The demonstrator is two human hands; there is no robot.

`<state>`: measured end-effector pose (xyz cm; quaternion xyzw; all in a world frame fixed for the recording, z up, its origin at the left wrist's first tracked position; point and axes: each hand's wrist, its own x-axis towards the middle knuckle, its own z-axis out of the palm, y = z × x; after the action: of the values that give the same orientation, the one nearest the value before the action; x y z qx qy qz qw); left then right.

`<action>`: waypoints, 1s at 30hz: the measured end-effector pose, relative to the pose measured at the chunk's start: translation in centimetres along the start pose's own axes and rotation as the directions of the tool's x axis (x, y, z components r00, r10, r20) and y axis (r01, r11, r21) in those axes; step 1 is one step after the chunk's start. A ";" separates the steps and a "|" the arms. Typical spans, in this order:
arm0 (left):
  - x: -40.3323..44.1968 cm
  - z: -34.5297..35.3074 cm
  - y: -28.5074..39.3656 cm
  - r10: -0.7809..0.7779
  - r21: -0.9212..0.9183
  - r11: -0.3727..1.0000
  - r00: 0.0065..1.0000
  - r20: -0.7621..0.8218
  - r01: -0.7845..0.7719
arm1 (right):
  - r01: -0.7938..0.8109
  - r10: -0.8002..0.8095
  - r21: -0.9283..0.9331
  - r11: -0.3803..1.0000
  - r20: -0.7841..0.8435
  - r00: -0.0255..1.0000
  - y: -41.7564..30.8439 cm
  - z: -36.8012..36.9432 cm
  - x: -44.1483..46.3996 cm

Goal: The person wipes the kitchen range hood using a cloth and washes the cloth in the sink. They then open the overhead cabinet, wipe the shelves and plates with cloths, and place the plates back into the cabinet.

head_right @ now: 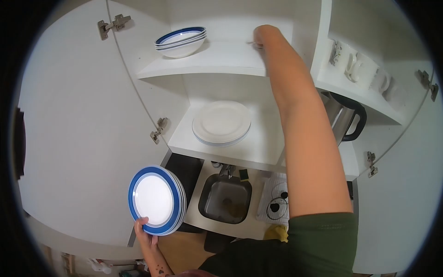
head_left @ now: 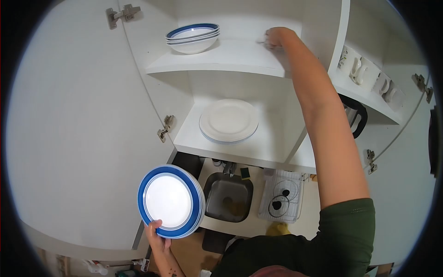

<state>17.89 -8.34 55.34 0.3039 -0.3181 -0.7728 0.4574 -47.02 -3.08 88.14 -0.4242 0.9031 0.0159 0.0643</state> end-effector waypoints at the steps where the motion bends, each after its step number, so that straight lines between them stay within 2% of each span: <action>1: -0.5 0.0 0.3 -0.013 0.021 1.000 1.000 0.023 0.012 | -0.102 0.037 -0.222 0.970 -0.281 0.959 -5.0 2.3 -3.2; 3: -0.7 -0.5 0.1 -0.022 0.050 0.999 0.999 0.047 0.019 | 0.106 -0.112 -0.037 0.994 -0.327 0.938 -9.7 3.0 -5.2; 5: 0.0 -1.3 -0.8 -0.002 0.044 0.999 1.000 0.029 0.001 | 0.128 -0.130 -0.026 0.991 -0.301 0.945 -14.4 2.9 -9.0; 7: 0.0 0.0 -1.1 0.025 0.028 0.999 0.999 0.024 -0.026 | 0.276 -0.270 -0.028 0.961 -0.329 0.905 -16.6 3.8 -13.6; 9: 0.4 1.0 -1.5 0.022 -0.025 0.999 0.998 0.057 -0.020 | 0.406 -0.426 -0.131 0.904 -0.343 0.837 -17.3 4.4 -16.9; 10: 0.4 1.6 -1.2 -0.018 -0.001 1.000 0.996 0.085 0.018 | 0.397 -0.420 -0.137 0.907 -0.341 0.841 -17.0 3.3 -18.0; 11: 0.8 2.1 -1.4 -0.024 -0.006 1.000 0.996 0.092 0.024 | 0.594 -0.581 0.046 0.803 -0.164 0.797 -16.5 2.0 -19.4; 12: 1.2 2.5 -1.4 -0.027 -0.015 0.999 0.993 0.119 0.029 | 0.712 -0.734 0.267 0.650 -0.023 0.679 -16.0 0.9 -20.3; 13: 1.6 3.0 -1.3 -0.027 -0.024 0.999 0.989 0.147 0.031 | 0.651 -0.706 0.443 0.617 -0.055 0.706 -15.4 -0.1 -20.4; 15: 2.0 4.5 -1.1 -0.034 -0.023 0.999 0.983 0.178 0.039 | 0.652 -0.562 0.419 0.632 -0.331 0.758 -14.0 -2.4 -18.6; 17: 2.5 5.7 -1.1 -0.011 -0.038 0.999 0.980 0.200 0.019 | 0.455 -0.316 0.336 0.824 -0.394 0.863 -13.0 -3.5 -17.1; 19: 3.1 7.3 -1.1 -0.002 -0.057 0.998 0.977 0.211 0.015 | 0.366 -0.275 0.089 0.926 -0.504 0.819 -12.6 -1.8 -13.3; 21: 3.5 9.9 -0.4 -0.015 -0.051 0.998 0.958 0.287 0.031 | 0.289 -0.315 -0.126 0.949 -0.437 0.843 -10.2 1.2 -8.3; 23: 3.9 12.3 0.6 -0.038 -0.046 0.997 0.936 0.349 0.058 | 0.231 -0.272 -0.145 0.962 -0.509 0.816 -6.8 2.9 -5.0; 25: 4.3 14.4 1.6 -0.022 -0.049 0.998 0.928 0.373 0.043 | -0.088 0.033 -0.088 0.992 -0.492 0.870 -3.5 3.2 -3.9; 26: 3.9 16.3 2.6 0.005 -0.060 0.998 0.923 0.386 0.019 | -0.087 0.034 -0.086 0.992 -0.486 0.873 -2.4 3.2 -4.0; 28: 4.9 18.6 3.7 0.039 -0.094 0.996 0.905 0.423 0.001 | -0.372 0.323 -0.085 0.924 -0.345 0.881 -1.0 3.4 -4.6; 30: 6.3 21.4 4.8 0.074 -0.113 0.993 0.866 0.495 -0.021 | -0.356 0.308 -0.106 0.928 -0.318 0.897 -3.6 3.3 -7.3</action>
<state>1.61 -11.32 71.04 0.0621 -0.3919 -0.8291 0.3940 -39.30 0.49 85.90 -0.2648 0.9574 0.0360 -0.1098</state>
